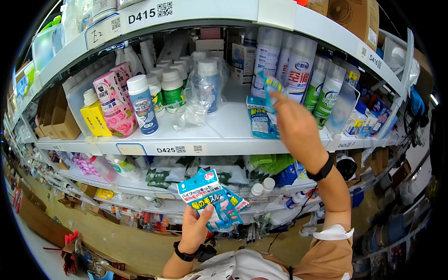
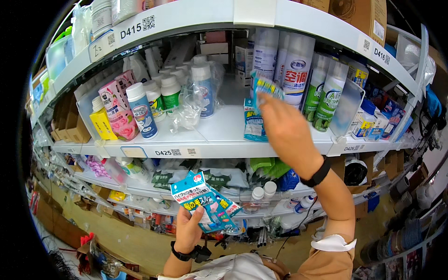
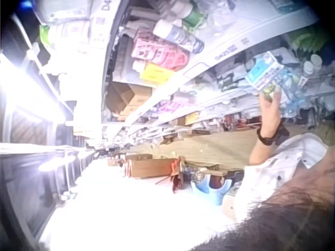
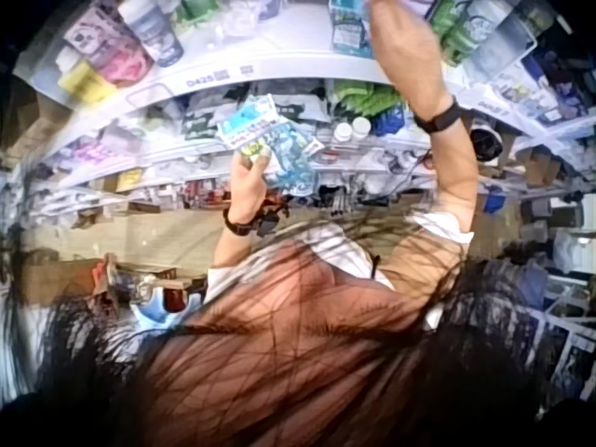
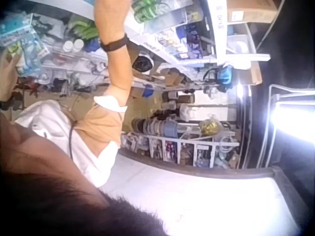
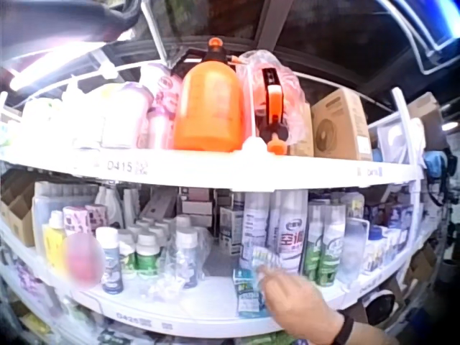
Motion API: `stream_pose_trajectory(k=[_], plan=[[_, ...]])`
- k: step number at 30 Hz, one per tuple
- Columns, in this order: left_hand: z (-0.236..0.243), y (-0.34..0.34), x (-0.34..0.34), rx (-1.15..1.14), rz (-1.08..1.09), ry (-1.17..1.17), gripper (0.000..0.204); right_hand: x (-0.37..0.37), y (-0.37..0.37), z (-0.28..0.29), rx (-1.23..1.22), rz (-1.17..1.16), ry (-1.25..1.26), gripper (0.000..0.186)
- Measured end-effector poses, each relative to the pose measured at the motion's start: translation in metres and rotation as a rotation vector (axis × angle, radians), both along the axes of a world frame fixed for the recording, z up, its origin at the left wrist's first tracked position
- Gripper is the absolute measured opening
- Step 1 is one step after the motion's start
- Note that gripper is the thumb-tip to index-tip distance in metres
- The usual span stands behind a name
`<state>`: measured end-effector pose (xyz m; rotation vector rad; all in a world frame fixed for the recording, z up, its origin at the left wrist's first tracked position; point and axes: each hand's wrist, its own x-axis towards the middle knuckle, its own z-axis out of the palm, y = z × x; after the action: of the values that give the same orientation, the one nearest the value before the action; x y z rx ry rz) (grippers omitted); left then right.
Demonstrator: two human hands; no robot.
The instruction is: The person organizes cleaning products on a store shelf, moving spray cans and small packets to create space and align items. They handle aerosol cans and packaged goods, rearranging them on the shelf.
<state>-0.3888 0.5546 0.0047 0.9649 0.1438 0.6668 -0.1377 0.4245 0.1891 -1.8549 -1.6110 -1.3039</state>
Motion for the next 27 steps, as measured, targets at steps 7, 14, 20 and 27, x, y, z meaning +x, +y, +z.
stream_pose_trajectory(k=[7,14,20,27], plan=[[0.016,0.004,0.011,-0.031,-0.145,0.008,0.047,-0.003,-0.001,-0.018,-0.266,0.153,0.164,0.026],[0.033,-0.002,0.034,-0.026,-0.262,-0.012,0.044,-0.082,-0.044,-0.030,-0.381,0.310,0.951,0.052],[0.041,-0.003,0.032,-0.149,-0.355,-0.003,0.041,-0.076,-0.042,-0.044,-0.415,0.324,1.364,0.064],[0.036,0.004,0.021,-0.119,-0.208,-0.070,0.040,-0.060,-0.053,-0.034,-0.093,0.301,0.852,0.028]])
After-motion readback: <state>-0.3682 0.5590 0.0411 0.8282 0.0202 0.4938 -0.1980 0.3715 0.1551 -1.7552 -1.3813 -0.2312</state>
